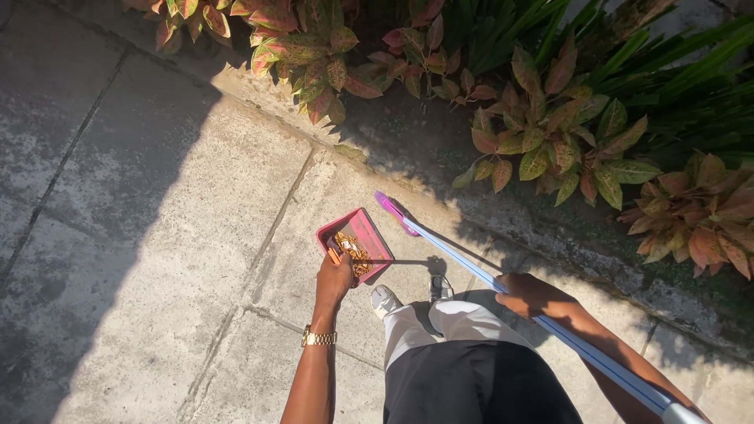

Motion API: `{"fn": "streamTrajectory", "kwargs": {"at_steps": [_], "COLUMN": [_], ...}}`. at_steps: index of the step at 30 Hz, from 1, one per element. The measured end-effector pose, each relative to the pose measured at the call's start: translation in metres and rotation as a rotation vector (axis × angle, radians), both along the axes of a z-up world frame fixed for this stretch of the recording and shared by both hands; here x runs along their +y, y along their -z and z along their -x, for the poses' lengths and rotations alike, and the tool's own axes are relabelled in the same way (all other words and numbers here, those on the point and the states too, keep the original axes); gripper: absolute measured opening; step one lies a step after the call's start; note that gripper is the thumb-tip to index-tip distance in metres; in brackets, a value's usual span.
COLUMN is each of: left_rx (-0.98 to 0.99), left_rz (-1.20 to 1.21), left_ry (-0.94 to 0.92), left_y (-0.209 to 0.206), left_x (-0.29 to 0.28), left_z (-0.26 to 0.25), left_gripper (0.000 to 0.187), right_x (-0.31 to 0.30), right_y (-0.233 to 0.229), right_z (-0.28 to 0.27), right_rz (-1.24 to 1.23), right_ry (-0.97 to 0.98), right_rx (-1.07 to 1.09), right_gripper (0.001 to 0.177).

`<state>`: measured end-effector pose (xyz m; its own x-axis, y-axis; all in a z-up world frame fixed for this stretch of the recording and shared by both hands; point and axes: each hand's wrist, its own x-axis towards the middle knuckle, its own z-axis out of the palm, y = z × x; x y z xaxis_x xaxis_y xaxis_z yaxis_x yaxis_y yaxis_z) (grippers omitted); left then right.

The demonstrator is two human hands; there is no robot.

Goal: Sweep dry leaves and debris from a concrete outdoor walkway into a dustpan using a broom.

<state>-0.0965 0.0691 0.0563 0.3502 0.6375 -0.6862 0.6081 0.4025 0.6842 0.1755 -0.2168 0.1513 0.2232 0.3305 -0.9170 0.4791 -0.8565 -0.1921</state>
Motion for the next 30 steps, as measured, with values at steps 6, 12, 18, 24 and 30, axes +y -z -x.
{"fn": "streamTrajectory", "kwargs": {"at_steps": [6,12,18,24,30], "left_rx": [-0.070,-0.043,0.031,0.254,0.294], "left_rz": [0.045,0.021,0.069,-0.229,-0.192], "left_ry": [-0.018,-0.013,-0.129,0.066,0.044], "left_y": [-0.001,0.026,0.058,0.078,0.054], "left_x": [-0.003,-0.014,-0.035,-0.057,-0.053], "left_z": [-0.035,-0.080,-0.119,-0.142,-0.160], "left_gripper": [0.032,0.030,0.035,0.046,0.043], "right_x": [-0.085,-0.114,-0.101,-0.070,-0.079], "right_y": [0.018,0.145,0.156,-0.036,0.090], "right_z": [-0.075,-0.155,-0.123,-0.131,-0.161], "right_rz": [0.142,0.202,0.031,0.165,-0.162], "right_ry": [0.057,0.035,-0.157,0.099,-0.099], "right_rx": [-0.319,-0.513,-0.404,-0.146,-0.414], "right_gripper": [0.036,0.029,0.030,0.046,0.034]}}
